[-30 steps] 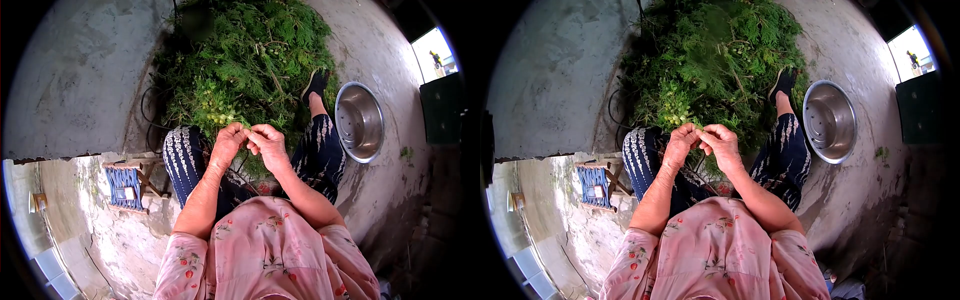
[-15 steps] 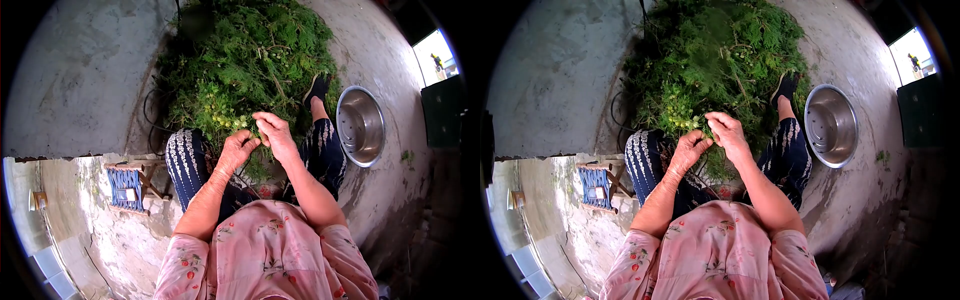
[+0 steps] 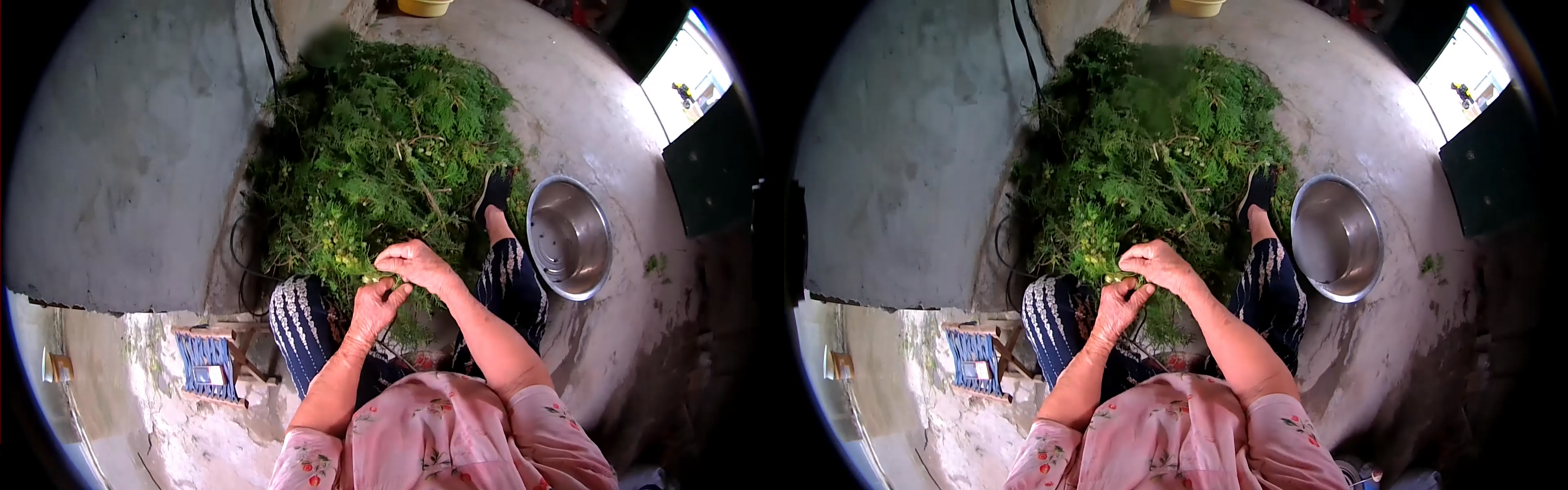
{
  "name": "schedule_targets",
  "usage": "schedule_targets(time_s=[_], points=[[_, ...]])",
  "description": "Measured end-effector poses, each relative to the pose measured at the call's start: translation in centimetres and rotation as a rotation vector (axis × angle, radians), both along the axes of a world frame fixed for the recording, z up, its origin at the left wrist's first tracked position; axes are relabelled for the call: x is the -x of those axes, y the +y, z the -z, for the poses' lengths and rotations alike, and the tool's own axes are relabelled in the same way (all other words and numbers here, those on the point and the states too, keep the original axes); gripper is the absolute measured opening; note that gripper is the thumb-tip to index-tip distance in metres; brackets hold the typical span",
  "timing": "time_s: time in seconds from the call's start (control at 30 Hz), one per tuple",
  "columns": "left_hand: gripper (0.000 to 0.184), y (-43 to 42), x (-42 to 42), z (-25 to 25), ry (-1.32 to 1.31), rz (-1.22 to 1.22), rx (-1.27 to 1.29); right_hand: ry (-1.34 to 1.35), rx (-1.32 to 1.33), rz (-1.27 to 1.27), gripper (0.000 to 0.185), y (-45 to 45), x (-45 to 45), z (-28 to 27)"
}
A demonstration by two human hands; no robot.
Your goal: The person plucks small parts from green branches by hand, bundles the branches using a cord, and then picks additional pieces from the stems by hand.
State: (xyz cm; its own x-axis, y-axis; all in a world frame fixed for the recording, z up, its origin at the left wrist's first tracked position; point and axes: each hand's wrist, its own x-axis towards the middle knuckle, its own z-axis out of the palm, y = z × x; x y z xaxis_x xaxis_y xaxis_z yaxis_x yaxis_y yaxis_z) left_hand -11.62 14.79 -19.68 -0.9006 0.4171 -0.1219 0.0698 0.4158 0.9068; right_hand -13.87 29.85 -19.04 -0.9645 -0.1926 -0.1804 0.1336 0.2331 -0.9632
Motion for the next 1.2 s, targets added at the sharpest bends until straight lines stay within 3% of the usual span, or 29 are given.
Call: schedule_targets(time_s=[0.07, 0.2, 0.27, 0.37, 0.43, 0.47, 0.53, 0.7, 0.8, 0.93, 1.03, 1.17, 1.2], points=[[0.027, 0.2, -0.1, 0.9, 0.262, -0.127, -0.071, 0.057, 0.051, 0.071, 0.017, -0.1, -0.4, 0.1], [0.022, 0.5, -0.6, 0.5, 0.193, -0.372, -0.088, -0.045, 0.034, 0.198, 0.012, -0.8, -1.9, -1.3], [0.024, 0.6, -0.6, 0.2, 0.257, -0.39, -0.073, 0.198, 0.043, 0.281, 0.011, -1.6, -2.4, -0.1], [0.024, 0.4, -0.3, 0.5, 0.251, -0.435, -0.081, -0.007, 0.093, 0.347, 0.015, -1.7, -2.9, -0.7], [0.023, 0.0, 0.3, 2.0, 0.042, -0.324, -0.341, 0.031, 0.17, 0.412, 0.016, -1.8, -3.3, -0.4], [0.023, 0.2, 0.2, 1.6, 0.045, -0.322, -0.343, 0.034, 0.169, 0.414, 0.016, -2.0, -3.4, -0.4], [0.019, 0.7, -0.1, 0.6, -0.226, -0.372, -0.534, 0.02, 0.315, 0.473, 0.011, -2.3, -3.6, -0.5], [0.013, 0.7, -0.1, -0.2, -0.085, -0.346, -0.342, 0.001, 0.246, 0.541, 0.012, -2.7, -4.2, -0.8], [0.012, 0.4, 0.0, 1.1, 0.022, -0.307, -0.26, 0.159, 0.035, 0.566, 0.015, -2.6, -4.6, -0.2], [0.012, 0.4, 0.1, 0.3, 0.047, -0.243, -0.154, -0.031, 0.202, 0.504, 0.013, -2.0, -4.8, -0.5], [0.015, 0.0, 0.2, -1.2, -0.079, -0.195, -0.159, -0.209, 0.637, 0.448, 0.011, -1.4, -5.1, 0.2], [0.01, 0.4, 0.1, -1.1, -0.24, -0.197, -0.367, -0.289, 0.988, 0.506, 0.011, -0.8, -4.9, 0.6], [0.009, 0.4, 0.1, -0.7, -0.256, -0.203, -0.391, -0.275, 1.061, 0.407, 0.011, -0.3, -4.9, 1.4]])
